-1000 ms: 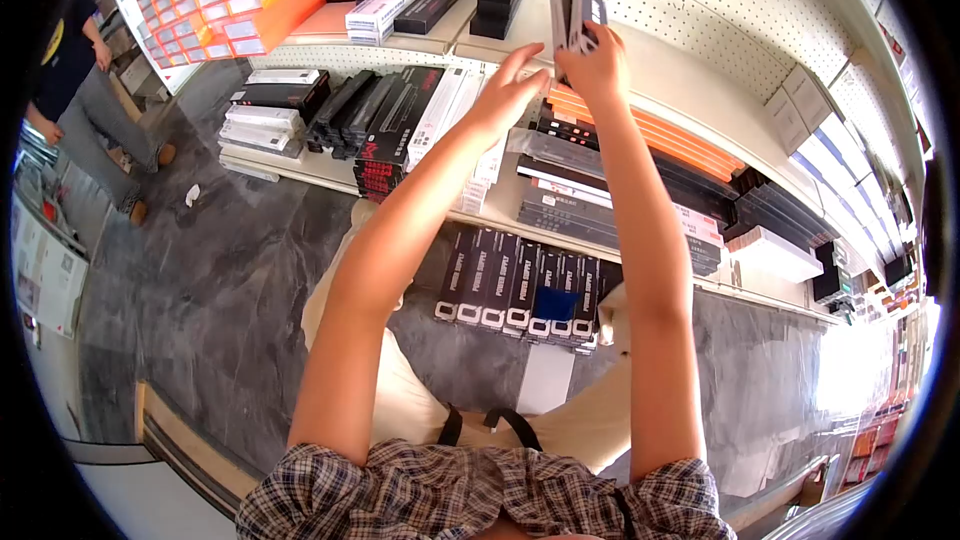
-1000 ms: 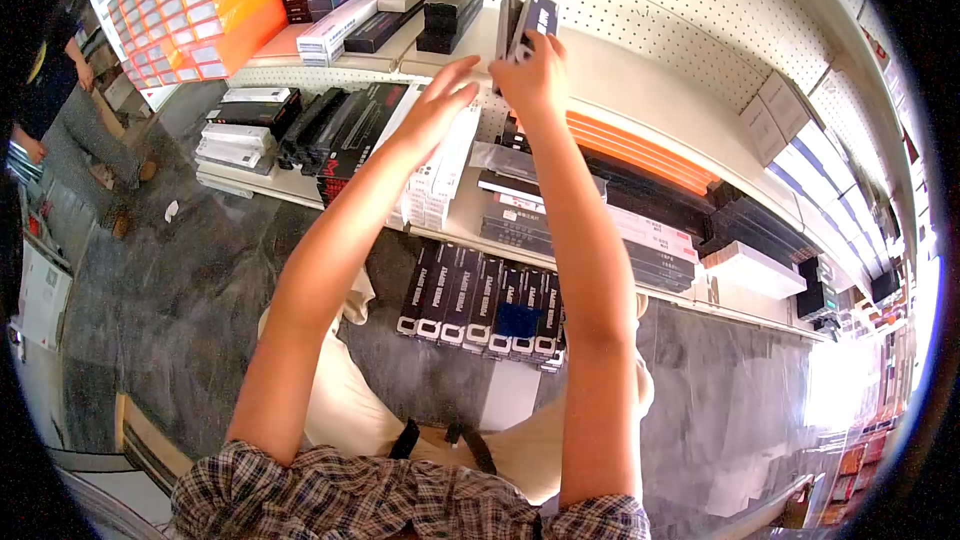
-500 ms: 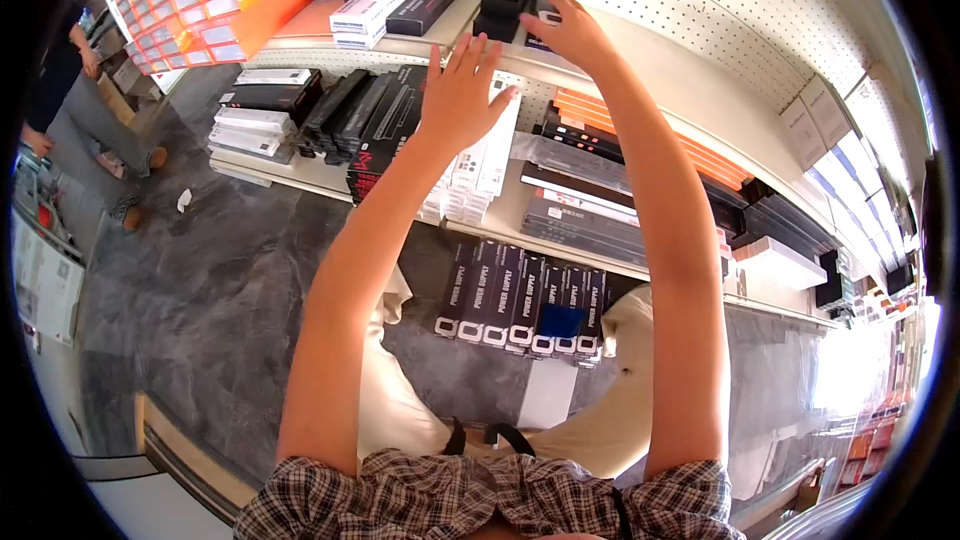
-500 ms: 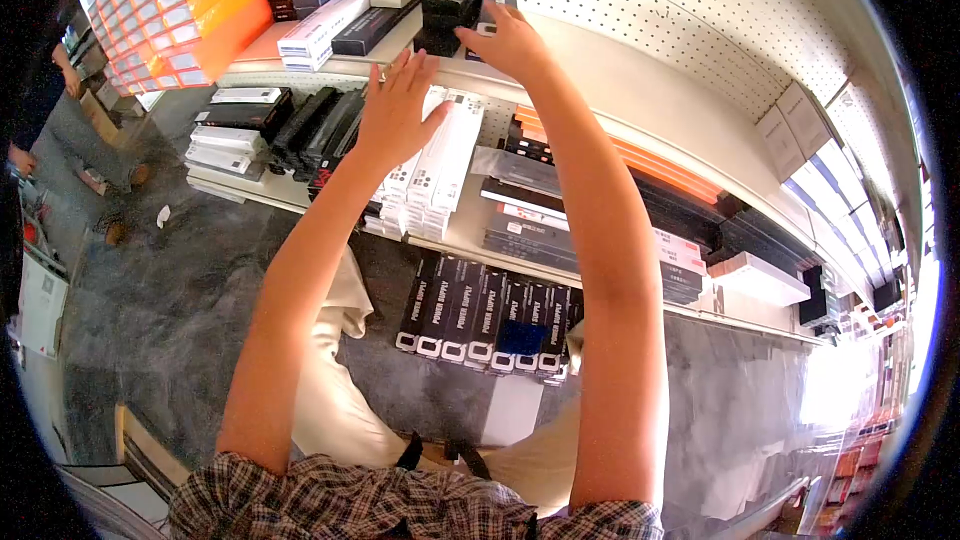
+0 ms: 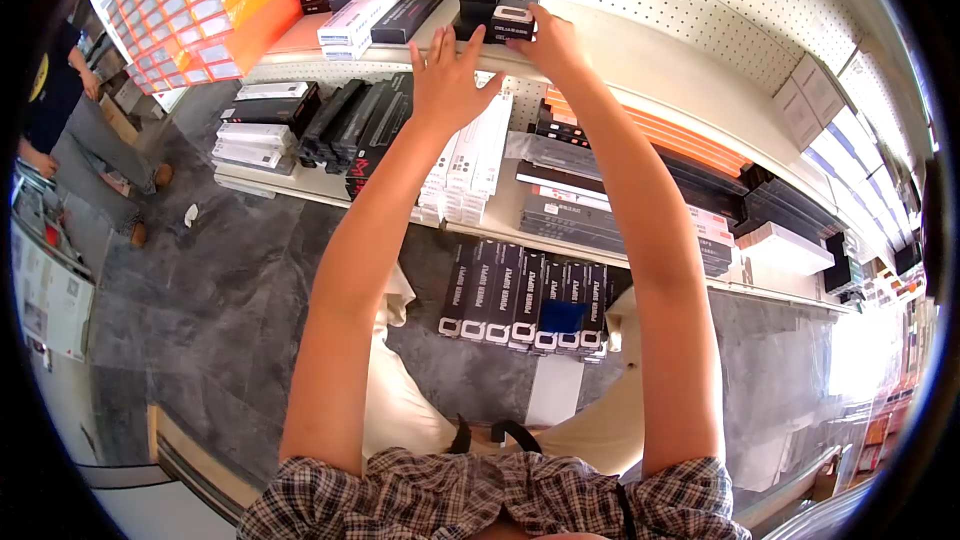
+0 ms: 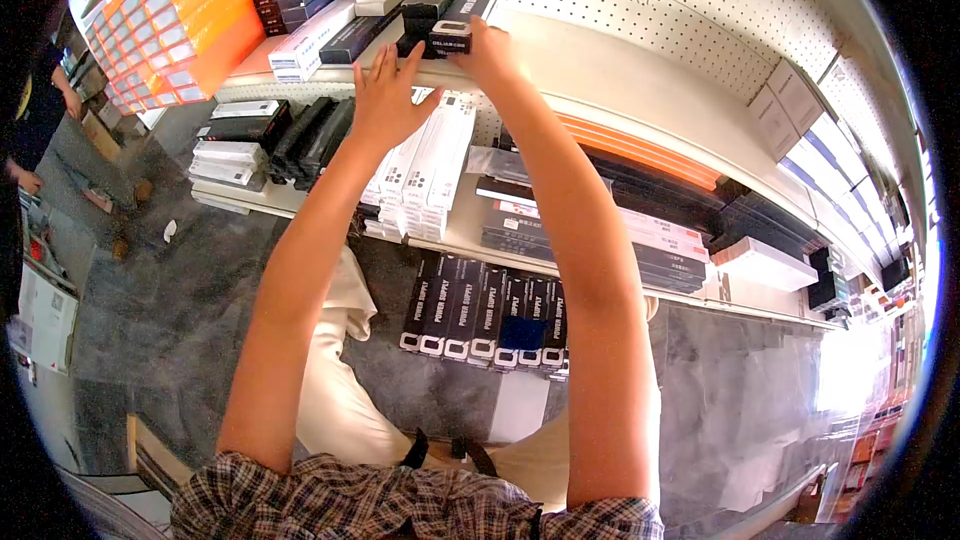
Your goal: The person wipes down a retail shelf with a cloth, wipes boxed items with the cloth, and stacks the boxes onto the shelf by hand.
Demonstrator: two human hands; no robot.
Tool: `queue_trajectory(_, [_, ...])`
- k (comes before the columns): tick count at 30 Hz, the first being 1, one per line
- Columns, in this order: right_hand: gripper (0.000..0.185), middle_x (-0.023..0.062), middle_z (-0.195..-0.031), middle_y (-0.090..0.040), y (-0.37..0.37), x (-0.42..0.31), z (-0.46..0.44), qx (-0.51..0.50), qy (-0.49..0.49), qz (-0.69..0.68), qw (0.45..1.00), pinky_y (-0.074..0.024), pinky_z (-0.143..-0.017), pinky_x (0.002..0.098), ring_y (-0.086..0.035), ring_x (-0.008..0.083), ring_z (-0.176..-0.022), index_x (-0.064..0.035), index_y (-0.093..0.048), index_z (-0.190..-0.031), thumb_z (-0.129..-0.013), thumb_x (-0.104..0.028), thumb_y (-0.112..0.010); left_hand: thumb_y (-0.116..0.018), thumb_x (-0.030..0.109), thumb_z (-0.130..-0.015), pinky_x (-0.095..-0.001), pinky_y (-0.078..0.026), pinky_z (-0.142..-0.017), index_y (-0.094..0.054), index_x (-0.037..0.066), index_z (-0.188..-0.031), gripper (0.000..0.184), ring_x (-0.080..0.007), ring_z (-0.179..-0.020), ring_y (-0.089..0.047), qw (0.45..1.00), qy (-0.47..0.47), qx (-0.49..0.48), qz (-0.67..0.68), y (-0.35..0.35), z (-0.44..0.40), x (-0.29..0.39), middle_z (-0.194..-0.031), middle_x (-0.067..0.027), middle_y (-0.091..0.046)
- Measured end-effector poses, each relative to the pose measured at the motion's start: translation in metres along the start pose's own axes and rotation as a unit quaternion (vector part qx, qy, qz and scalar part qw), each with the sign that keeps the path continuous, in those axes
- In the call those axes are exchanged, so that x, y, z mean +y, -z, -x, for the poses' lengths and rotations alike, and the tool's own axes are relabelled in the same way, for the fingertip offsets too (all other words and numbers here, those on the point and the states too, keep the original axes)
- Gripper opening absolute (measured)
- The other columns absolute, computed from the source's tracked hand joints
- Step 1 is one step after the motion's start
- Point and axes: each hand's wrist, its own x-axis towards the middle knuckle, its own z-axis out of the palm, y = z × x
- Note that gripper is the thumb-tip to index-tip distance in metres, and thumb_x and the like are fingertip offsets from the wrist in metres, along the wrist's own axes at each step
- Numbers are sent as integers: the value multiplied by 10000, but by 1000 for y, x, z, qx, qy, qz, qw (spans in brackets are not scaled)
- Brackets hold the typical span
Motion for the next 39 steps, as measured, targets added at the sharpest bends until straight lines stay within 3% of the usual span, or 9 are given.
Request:
queue_trajectory(3, [591, 223, -909, -633, -8, -4, 6, 94, 37, 8, 995, -493, -755, 415, -615, 371, -844, 19, -488, -1123, -723, -355, -711, -542, 520, -806, -587, -86, -1054, -335, 190, -1381, 694, -369, -1328, -242, 1000, 1, -27, -3, 4, -1, 1, -1351, -279, -344])
queue_trajectory(6, [509, 207, -877, -639, 1, -1, -1, 3, -23, -27, 999, -489, -749, 422, -613, 368, -845, 0, -519, -1037, -757, -398, -669, -542, 523, -806, -589, -81, -1054, -314, 210, -1392, 703, -366, -1332, -234, 1000, -3, -23, -14, 2, -1, 1, -1357, -280, -332])
queue_trajectory(15, [414, 180, -860, -643, 3, 3, -9, -3, -25, 2, 1000, -482, -735, 424, -610, 361, -850, -11, -534, -931, -775, -372, -664, -475, 580, -828, -596, -109, -1043, -319, 274, -1388, 657, -375, -1333, -212, 998, 0, -44, -42, 0, -3, 1, -1361, -289, -309])
queue_trajectory(20, [480, 176, -1022, -614, 1, 1, 1, -21, -37, 29, 999, -469, -809, 418, -584, 346, -952, -47, -508, -1129, -783, -342, -662, -512, 550, -819, -591, -108, -1046, -343, 220, -1378, 671, -371, -1325, -231, 999, -1, -30, -34, 1, -4, 1, -1344, -272, -345])
queue_trajectory(22, [476, 158, -1142, -557, -4, -9, 18, 187, 25, 86, 978, -441, -872, 415, -533, 325, -1054, -73, -477, -1204, -799, -264, -638, -506, 526, -837, -581, -149, -1044, -354, 192, -1370, 647, -375, -1308, -264, 999, -4, -13, -35, 6, -3, 1, -1327, -269, -362])
queue_trajectory(25, [369, 154, -1222, -504, 3, -18, 55, 245, 76, 35, 966, -426, -905, 390, -510, 342, -1075, -62, -522, -1153, -797, -137, -580, -621, 112, -748, -438, -385, -883, -531, 53, -1064, 334, -332, -1007, -497, 979, -41, 178, 85, 11, 17, 7, -1063, -153, -533])
queue_trajectory(29, [279, 136, -974, -552, -18, -18, 152, 322, 115, -40, 939, -440, -756, 408, -534, 324, -857, -39, -561, -952, -686, 39, -534, -557, -18, -626, -406, -418, -676, -556, 61, -780, 174, -302, -764, -518, 950, -108, 177, 234, -1, 110, 31, -792, -102, -528])
queue_trajectory(35, [179, 129, -878, -532, -128, 0, 340, 160, -106, -141, 971, -460, -678, 388, -539, 317, -808, -33, -563, -837, -687, 61, -537, -555, -50, -654, -395, -422, -674, -550, 29, -785, 153, -319, -733, -508, 919, 222, 58, 319, -85, 284, 43, -753, -131, -511])
queue_trajectory(39, [188, 114, -874, -542, -167, -3, 414, 84, -88, -170, 978, -446, -690, 387, -535, 308, -792, -39, -576, -821, -674, 69, -530, -603, 141, -736, -395, -427, -827, -543, -8, -1024, 330, -373, -927, -539, 877, 394, -140, 236, -159, 423, -3, -958, -200, -573])
